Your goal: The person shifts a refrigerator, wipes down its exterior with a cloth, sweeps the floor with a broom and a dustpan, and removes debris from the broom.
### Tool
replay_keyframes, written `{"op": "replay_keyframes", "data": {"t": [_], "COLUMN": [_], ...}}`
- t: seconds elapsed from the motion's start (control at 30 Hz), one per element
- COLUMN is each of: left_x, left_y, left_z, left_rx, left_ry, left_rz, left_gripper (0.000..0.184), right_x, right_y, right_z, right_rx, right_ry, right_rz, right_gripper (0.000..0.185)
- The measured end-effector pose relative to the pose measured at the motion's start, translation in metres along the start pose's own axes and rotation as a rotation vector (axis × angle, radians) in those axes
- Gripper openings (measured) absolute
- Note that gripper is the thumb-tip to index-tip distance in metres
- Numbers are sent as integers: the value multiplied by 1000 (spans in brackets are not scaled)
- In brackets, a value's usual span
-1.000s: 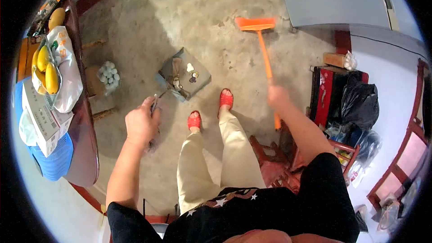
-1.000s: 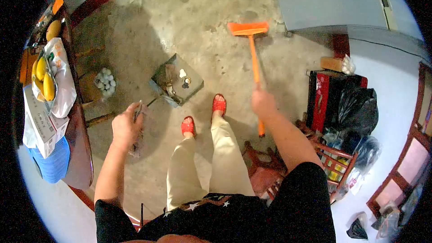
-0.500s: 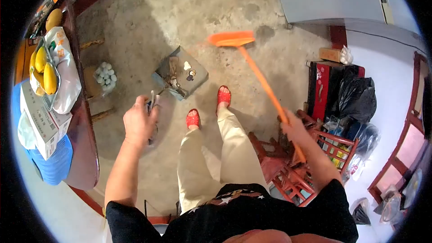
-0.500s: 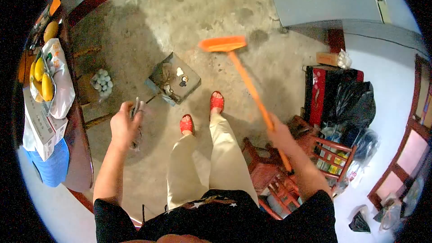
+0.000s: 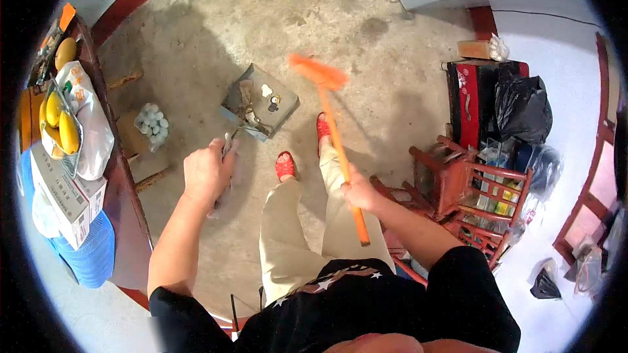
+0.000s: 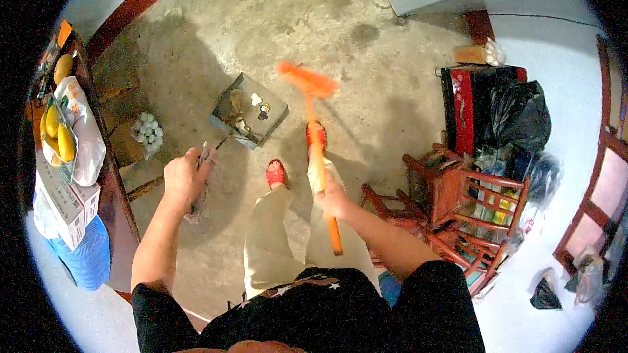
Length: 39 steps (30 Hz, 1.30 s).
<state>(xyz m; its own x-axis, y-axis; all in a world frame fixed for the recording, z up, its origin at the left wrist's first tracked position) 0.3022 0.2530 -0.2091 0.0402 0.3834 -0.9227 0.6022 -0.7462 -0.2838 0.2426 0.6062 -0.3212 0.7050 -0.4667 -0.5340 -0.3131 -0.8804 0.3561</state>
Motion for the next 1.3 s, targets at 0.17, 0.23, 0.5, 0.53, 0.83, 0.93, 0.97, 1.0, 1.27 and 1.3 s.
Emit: {"op": "replay_keyframes", "data": {"t": [0.17, 0.23, 0.5, 0.53, 0.83, 0.93, 0.97, 1.0, 1.27, 1.3], "left_x": [3, 0, 4, 6, 16, 22, 22, 22, 25, 24], "left_y": [0, 1, 9, 9, 3, -2, -6, -10, 4, 3], "left_z": [5, 4, 3, 2, -23, -28, -27, -27, -26, -27], "left_rx": [104, 100, 86, 100, 305, 403, 407, 409, 316, 322], "left_ry": [9, -14, 41, 52, 116, 127, 101, 77, 67, 53], "left_rz": [83, 85, 117, 117, 269, 271, 253, 233, 320, 308], "left_gripper": [27, 28, 39, 39, 26, 23, 23, 23, 29, 29], "right_x": [-12, -20, -102, -118, -121, -48, -25, -4, -43, -50], "right_y": [32, 32, -106, -121, -204, -123, -115, -101, -14, -10], "right_z": [-87, -107, -91, -78, 20, -42, -58, -75, -125, -127], "right_rx": [-7, 70, 276, 288, 507, 463, 298, 301, 207, 247], "right_ry": [392, 371, -75, -144, -202, -78, -120, 13, 504, 519], "right_rz": [291, 312, 471, 458, 551, 381, 293, 339, 429, 475], "right_gripper": [55, 55, 51, 51, 17, 24, 26, 28, 48, 50]}}
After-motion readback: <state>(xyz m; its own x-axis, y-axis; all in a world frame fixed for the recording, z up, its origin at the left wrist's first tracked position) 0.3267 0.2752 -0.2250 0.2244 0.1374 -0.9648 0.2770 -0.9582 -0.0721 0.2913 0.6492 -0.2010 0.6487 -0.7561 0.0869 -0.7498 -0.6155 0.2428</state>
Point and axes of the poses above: each hand's wrist, its own z-axis towards the middle knuckle, its own x-axis out of the palm, y = z × x, the point moved 7 cm from there along z, towards the middle knuckle, and after that the axes turned 15 degrees about -y, right-handed, at the moved point
